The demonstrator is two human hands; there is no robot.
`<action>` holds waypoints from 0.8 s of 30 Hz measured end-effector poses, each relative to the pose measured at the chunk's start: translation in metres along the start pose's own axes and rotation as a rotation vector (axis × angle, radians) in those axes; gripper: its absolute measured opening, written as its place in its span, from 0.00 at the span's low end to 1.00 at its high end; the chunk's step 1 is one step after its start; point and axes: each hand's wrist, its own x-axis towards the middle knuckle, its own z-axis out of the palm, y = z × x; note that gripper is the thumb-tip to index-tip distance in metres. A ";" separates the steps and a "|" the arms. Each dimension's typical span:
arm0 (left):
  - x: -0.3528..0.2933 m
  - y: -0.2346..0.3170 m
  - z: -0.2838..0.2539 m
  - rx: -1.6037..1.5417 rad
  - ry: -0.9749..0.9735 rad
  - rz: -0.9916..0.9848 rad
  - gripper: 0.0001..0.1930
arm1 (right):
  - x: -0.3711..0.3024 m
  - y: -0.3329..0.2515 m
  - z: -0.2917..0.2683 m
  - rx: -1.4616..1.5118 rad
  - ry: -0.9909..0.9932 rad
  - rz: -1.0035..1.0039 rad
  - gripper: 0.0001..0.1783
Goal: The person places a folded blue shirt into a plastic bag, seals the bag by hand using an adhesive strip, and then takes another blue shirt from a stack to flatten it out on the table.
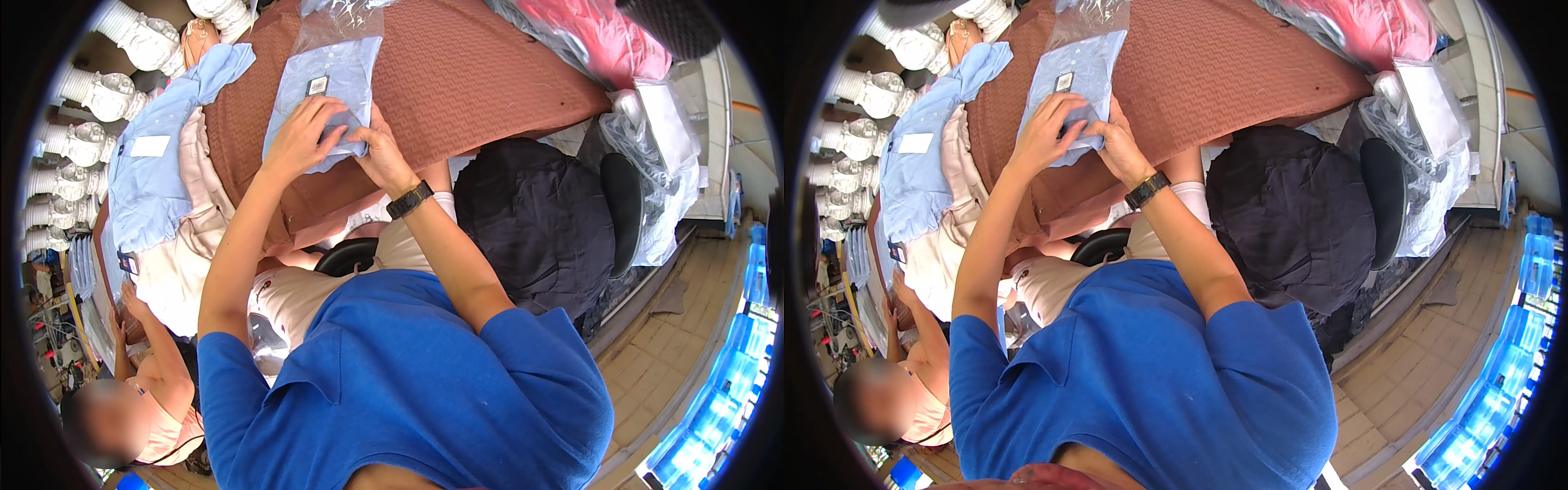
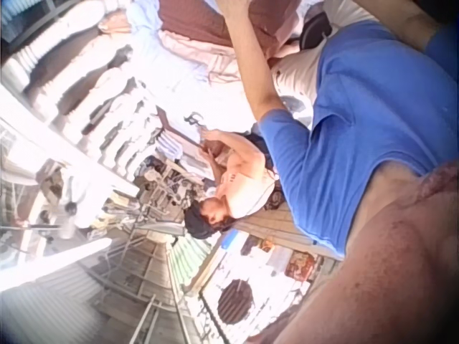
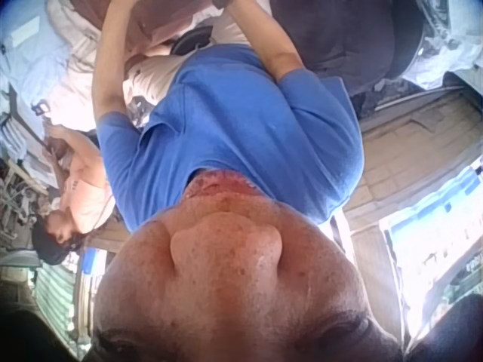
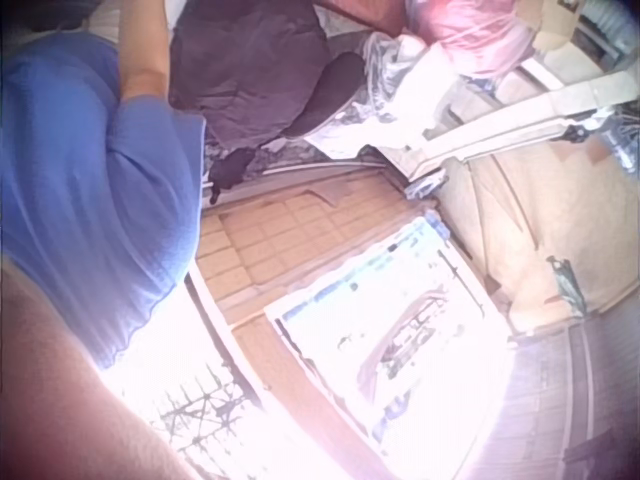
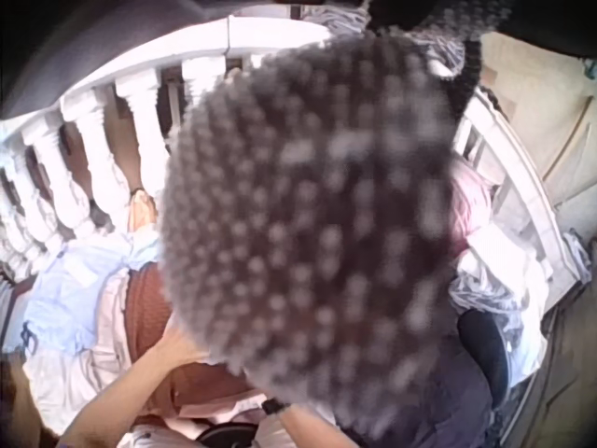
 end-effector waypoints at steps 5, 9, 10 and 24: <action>0.011 -0.006 0.015 0.057 0.041 0.063 0.08 | 0.005 0.008 -0.003 0.043 0.034 -0.003 0.37; 0.021 -0.003 0.017 -0.073 0.125 -0.097 0.04 | 0.005 0.007 -0.003 0.050 0.024 0.020 0.42; 0.022 -0.002 0.016 -0.108 0.142 -0.137 0.03 | 0.004 0.007 -0.001 0.051 0.029 0.021 0.42; 0.016 0.009 0.022 0.031 0.091 0.028 0.09 | 0.023 0.013 0.002 0.076 0.160 -0.035 0.31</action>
